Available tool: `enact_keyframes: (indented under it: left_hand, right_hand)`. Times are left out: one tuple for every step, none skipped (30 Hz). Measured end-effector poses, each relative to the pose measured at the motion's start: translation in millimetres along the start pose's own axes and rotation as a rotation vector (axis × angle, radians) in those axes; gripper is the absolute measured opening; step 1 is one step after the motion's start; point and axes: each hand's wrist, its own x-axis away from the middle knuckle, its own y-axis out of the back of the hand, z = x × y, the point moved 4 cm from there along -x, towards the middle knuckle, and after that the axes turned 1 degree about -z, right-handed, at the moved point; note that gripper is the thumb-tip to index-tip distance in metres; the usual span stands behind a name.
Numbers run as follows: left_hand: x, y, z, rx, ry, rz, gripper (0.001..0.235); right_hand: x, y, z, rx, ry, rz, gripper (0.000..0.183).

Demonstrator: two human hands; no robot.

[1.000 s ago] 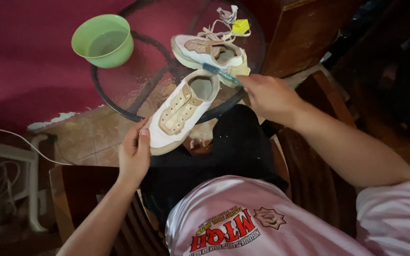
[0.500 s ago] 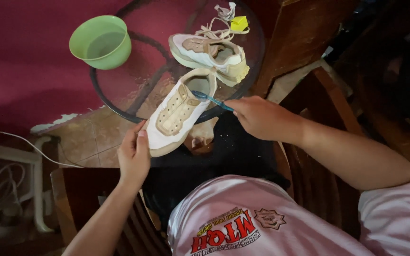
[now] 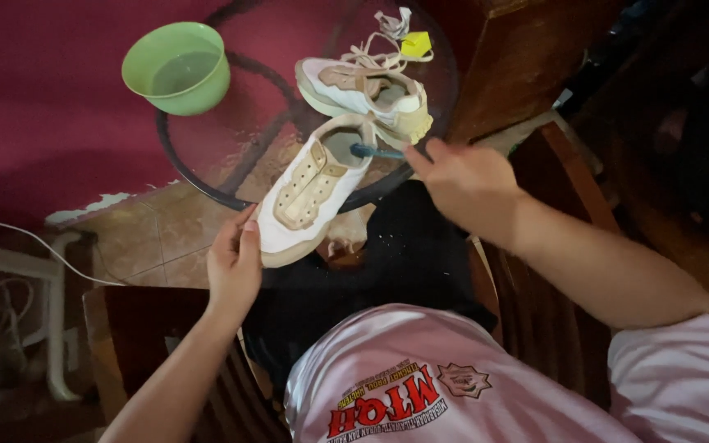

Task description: The person scrubs a white and beige sneaker with a blue brush, focusing on the upper, sides, and interior. The person removes the insole and scrubs it separately before placing it back inside the shoe.

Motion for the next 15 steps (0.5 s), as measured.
enact_keyframes:
  left_hand:
    - [-2, 0, -2, 0.001, -0.001, -0.004, 0.031]
    - [-1, 0, -3, -0.001, 0.006, -0.002, 0.031]
    - [0, -1, -5, -0.003, 0.012, -0.001, 0.031]
    - [0, 0, -6, -0.003, 0.015, 0.005, 0.031]
    - [0, 1, -7, -0.018, 0.012, 0.013, 0.032]
    - [-1, 2, -9, -0.032, 0.002, 0.017, 0.033]
    - [0, 1, -9, -0.032, -0.003, 0.018, 0.033]
    - [2, 0, -9, -0.057, -0.026, 0.028, 0.033]
    - [4, -1, -9, -0.082, -0.049, 0.038, 0.033]
    - [4, -2, -8, -0.085, -0.05, 0.034, 0.033]
    - [4, -3, -6, -0.06, -0.04, 0.038, 0.033]
    - [3, -4, -5, -0.037, -0.028, 0.047, 0.033]
    - [2, -4, -2, -0.042, -0.027, 0.048, 0.033]
    - [0, -4, 2, 0.0, -0.005, 0.044, 0.034]
    - [-2, -4, 6, 0.042, 0.017, 0.04, 0.035]
  right_hand:
    - [1, -2, 4, 0.001, 0.002, -0.003, 0.037]
    - [5, -6, 9, -0.142, -0.014, 0.068, 0.037]
    - [9, -11, 14, -0.285, -0.031, 0.14, 0.038]
    - [0, -5, 10, -0.287, -0.034, 0.145, 0.038]
    - [-8, -2, 6, -0.686, -0.115, 0.178, 0.038]
    - [-18, 1, 1, -1.08, -0.196, 0.198, 0.039]
    - [-27, 17, -2, -1.078, -0.198, 0.195, 0.039]
    - [-34, 26, -4, -1.12, -0.251, 0.366, 0.041]
    - [-40, 35, -5, -1.156, -0.305, 0.538, 0.044]
    - [-40, 27, -2, -1.158, -0.301, 0.536, 0.044]
    - [-38, 18, 2, -1.187, -0.309, 0.579, 0.044]
    - [-36, 8, 6, -1.219, -0.321, 0.624, 0.044]
    - [-36, 7, 3, -1.224, -0.321, 0.624, 0.044]
    - [-36, 5, 0, -1.286, -0.342, 0.623, 0.044]
    - [-35, 3, -4, -1.347, -0.363, 0.622, 0.044]
